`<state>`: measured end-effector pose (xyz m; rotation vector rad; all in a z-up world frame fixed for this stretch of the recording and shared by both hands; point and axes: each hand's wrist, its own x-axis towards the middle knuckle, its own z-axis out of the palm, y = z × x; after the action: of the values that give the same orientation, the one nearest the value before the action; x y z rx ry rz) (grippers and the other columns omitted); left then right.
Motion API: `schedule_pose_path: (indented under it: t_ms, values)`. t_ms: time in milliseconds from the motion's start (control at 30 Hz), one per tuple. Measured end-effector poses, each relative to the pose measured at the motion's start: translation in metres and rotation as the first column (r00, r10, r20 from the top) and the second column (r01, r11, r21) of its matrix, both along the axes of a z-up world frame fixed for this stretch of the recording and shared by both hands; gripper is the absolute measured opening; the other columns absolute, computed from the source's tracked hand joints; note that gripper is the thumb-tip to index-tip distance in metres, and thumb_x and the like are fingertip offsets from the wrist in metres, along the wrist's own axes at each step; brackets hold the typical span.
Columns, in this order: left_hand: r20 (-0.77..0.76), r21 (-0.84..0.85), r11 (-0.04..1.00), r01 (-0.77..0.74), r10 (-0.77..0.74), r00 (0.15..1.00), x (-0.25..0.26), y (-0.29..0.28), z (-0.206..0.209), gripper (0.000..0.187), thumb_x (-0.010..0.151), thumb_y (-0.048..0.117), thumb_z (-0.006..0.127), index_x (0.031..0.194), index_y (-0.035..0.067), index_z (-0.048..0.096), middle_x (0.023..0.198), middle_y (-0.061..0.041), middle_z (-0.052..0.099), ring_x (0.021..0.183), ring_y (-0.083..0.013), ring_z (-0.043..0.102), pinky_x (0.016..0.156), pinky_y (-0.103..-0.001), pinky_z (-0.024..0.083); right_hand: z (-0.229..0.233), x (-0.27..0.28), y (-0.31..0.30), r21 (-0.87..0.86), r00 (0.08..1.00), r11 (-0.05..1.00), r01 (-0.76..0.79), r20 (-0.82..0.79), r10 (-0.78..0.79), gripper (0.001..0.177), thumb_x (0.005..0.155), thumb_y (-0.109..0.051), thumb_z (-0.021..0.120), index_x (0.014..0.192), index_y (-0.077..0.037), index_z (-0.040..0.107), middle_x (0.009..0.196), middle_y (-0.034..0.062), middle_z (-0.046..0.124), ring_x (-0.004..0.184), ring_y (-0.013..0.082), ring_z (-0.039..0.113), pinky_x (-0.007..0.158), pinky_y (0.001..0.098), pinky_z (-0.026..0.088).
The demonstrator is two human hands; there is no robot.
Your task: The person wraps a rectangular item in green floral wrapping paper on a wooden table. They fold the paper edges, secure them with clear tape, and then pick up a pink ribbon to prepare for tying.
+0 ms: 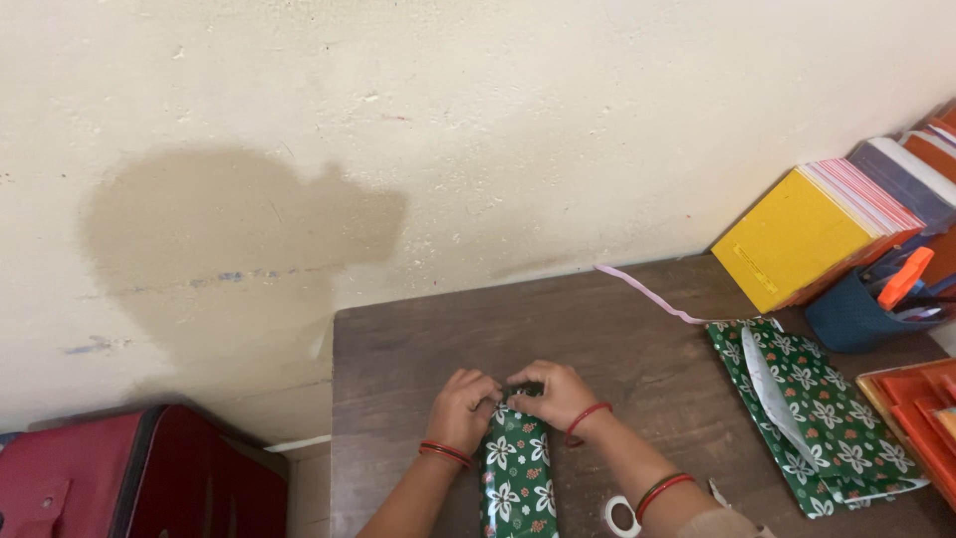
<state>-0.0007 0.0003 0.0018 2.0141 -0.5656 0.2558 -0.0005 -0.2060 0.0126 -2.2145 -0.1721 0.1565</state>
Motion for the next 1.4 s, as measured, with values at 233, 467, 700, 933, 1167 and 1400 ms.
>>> schedule_pose_path:
  t_ms: [233, 467, 700, 933, 1167, 1400]
  values:
    - [0.016, 0.023, 1.000, -0.001, 0.001, 1.000, -0.001, 0.001, 0.000, 0.008, 0.079, 0.001, 0.072, 0.084, 0.006, 0.070, 0.088, -0.006, 0.070, 0.092, -0.0290, 0.064, 0.078, -0.040, 0.053, 0.007, 0.002, 0.004, -0.103, 0.997, 0.993, -0.052, 0.051, 0.058, 0.028, 0.078, -0.018, 0.078, 0.106, -0.010, 0.079, 0.105, 0.0102, 0.076, 0.096, 0.0249, 0.076, 0.085, 0.0343, 0.058]
    - [0.095, 0.100, 0.993, 0.065, -0.074, 0.993, -0.003, 0.007, 0.005, 0.010, 0.078, 0.004, 0.070, 0.087, 0.007, 0.070, 0.093, -0.008, 0.070, 0.095, -0.0309, 0.063, 0.082, -0.040, 0.053, 0.006, 0.002, 0.005, -0.192, 0.986, 0.977, -0.089, 0.123, 0.114, 0.028, 0.079, -0.018, 0.076, 0.106, -0.011, 0.078, 0.106, 0.0110, 0.075, 0.097, 0.0304, 0.073, 0.085, 0.0379, 0.057]
    - [-0.258, 0.143, 0.988, 0.055, -0.016, 0.966, 0.007, 0.006, 0.021, 0.020, 0.082, 0.019, 0.075, 0.099, 0.010, 0.070, 0.098, -0.008, 0.074, 0.102, -0.0303, 0.065, 0.088, -0.044, 0.053, 0.002, 0.004, 0.003, -0.193, 0.982, 0.975, -0.106, 0.134, 0.133, 0.027, 0.081, -0.019, 0.076, 0.106, -0.009, 0.078, 0.105, 0.0127, 0.074, 0.097, 0.0317, 0.072, 0.085, 0.0381, 0.057]
    - [-0.091, 0.277, 0.961, 0.022, 0.003, 0.996, 0.021, -0.005, 0.007, 0.023, 0.073, 0.014, 0.081, 0.095, 0.013, 0.082, 0.115, -0.021, 0.066, 0.111, -0.0404, 0.059, 0.093, -0.048, 0.049, 0.003, 0.000, -0.003, -0.087, 0.983, 0.990, -0.113, 0.134, 0.124, 0.033, 0.077, -0.017, 0.080, 0.108, -0.007, 0.075, 0.103, 0.0135, 0.074, 0.093, 0.0300, 0.074, 0.082, 0.0372, 0.058]
    - [-0.167, 0.301, 0.952, -0.058, 0.112, 0.979, 0.013, -0.010, 0.005, 0.014, 0.077, 0.018, 0.078, 0.090, 0.013, 0.080, 0.098, -0.009, 0.071, 0.105, -0.0309, 0.063, 0.091, -0.043, 0.052, -0.003, 0.005, -0.008, -0.155, 0.980, 0.981, -0.113, 0.146, 0.136, 0.027, 0.080, -0.016, 0.078, 0.106, -0.007, 0.076, 0.102, 0.0133, 0.074, 0.092, 0.0299, 0.074, 0.081, 0.0378, 0.058]
    - [0.012, 0.254, 0.959, -0.124, 0.125, 0.992, 0.000, -0.013, -0.002, 0.004, 0.082, 0.013, 0.073, 0.083, 0.010, 0.076, 0.090, -0.008, 0.067, 0.096, -0.0305, 0.063, 0.078, -0.044, 0.054, -0.014, -0.006, -0.003, -0.269, 0.916, 0.963, -0.007, 0.384, 0.114, 0.014, 0.085, -0.016, 0.075, 0.095, -0.008, 0.073, 0.096, 0.0126, 0.071, 0.085, 0.0365, 0.070, 0.073, 0.0438, 0.057]
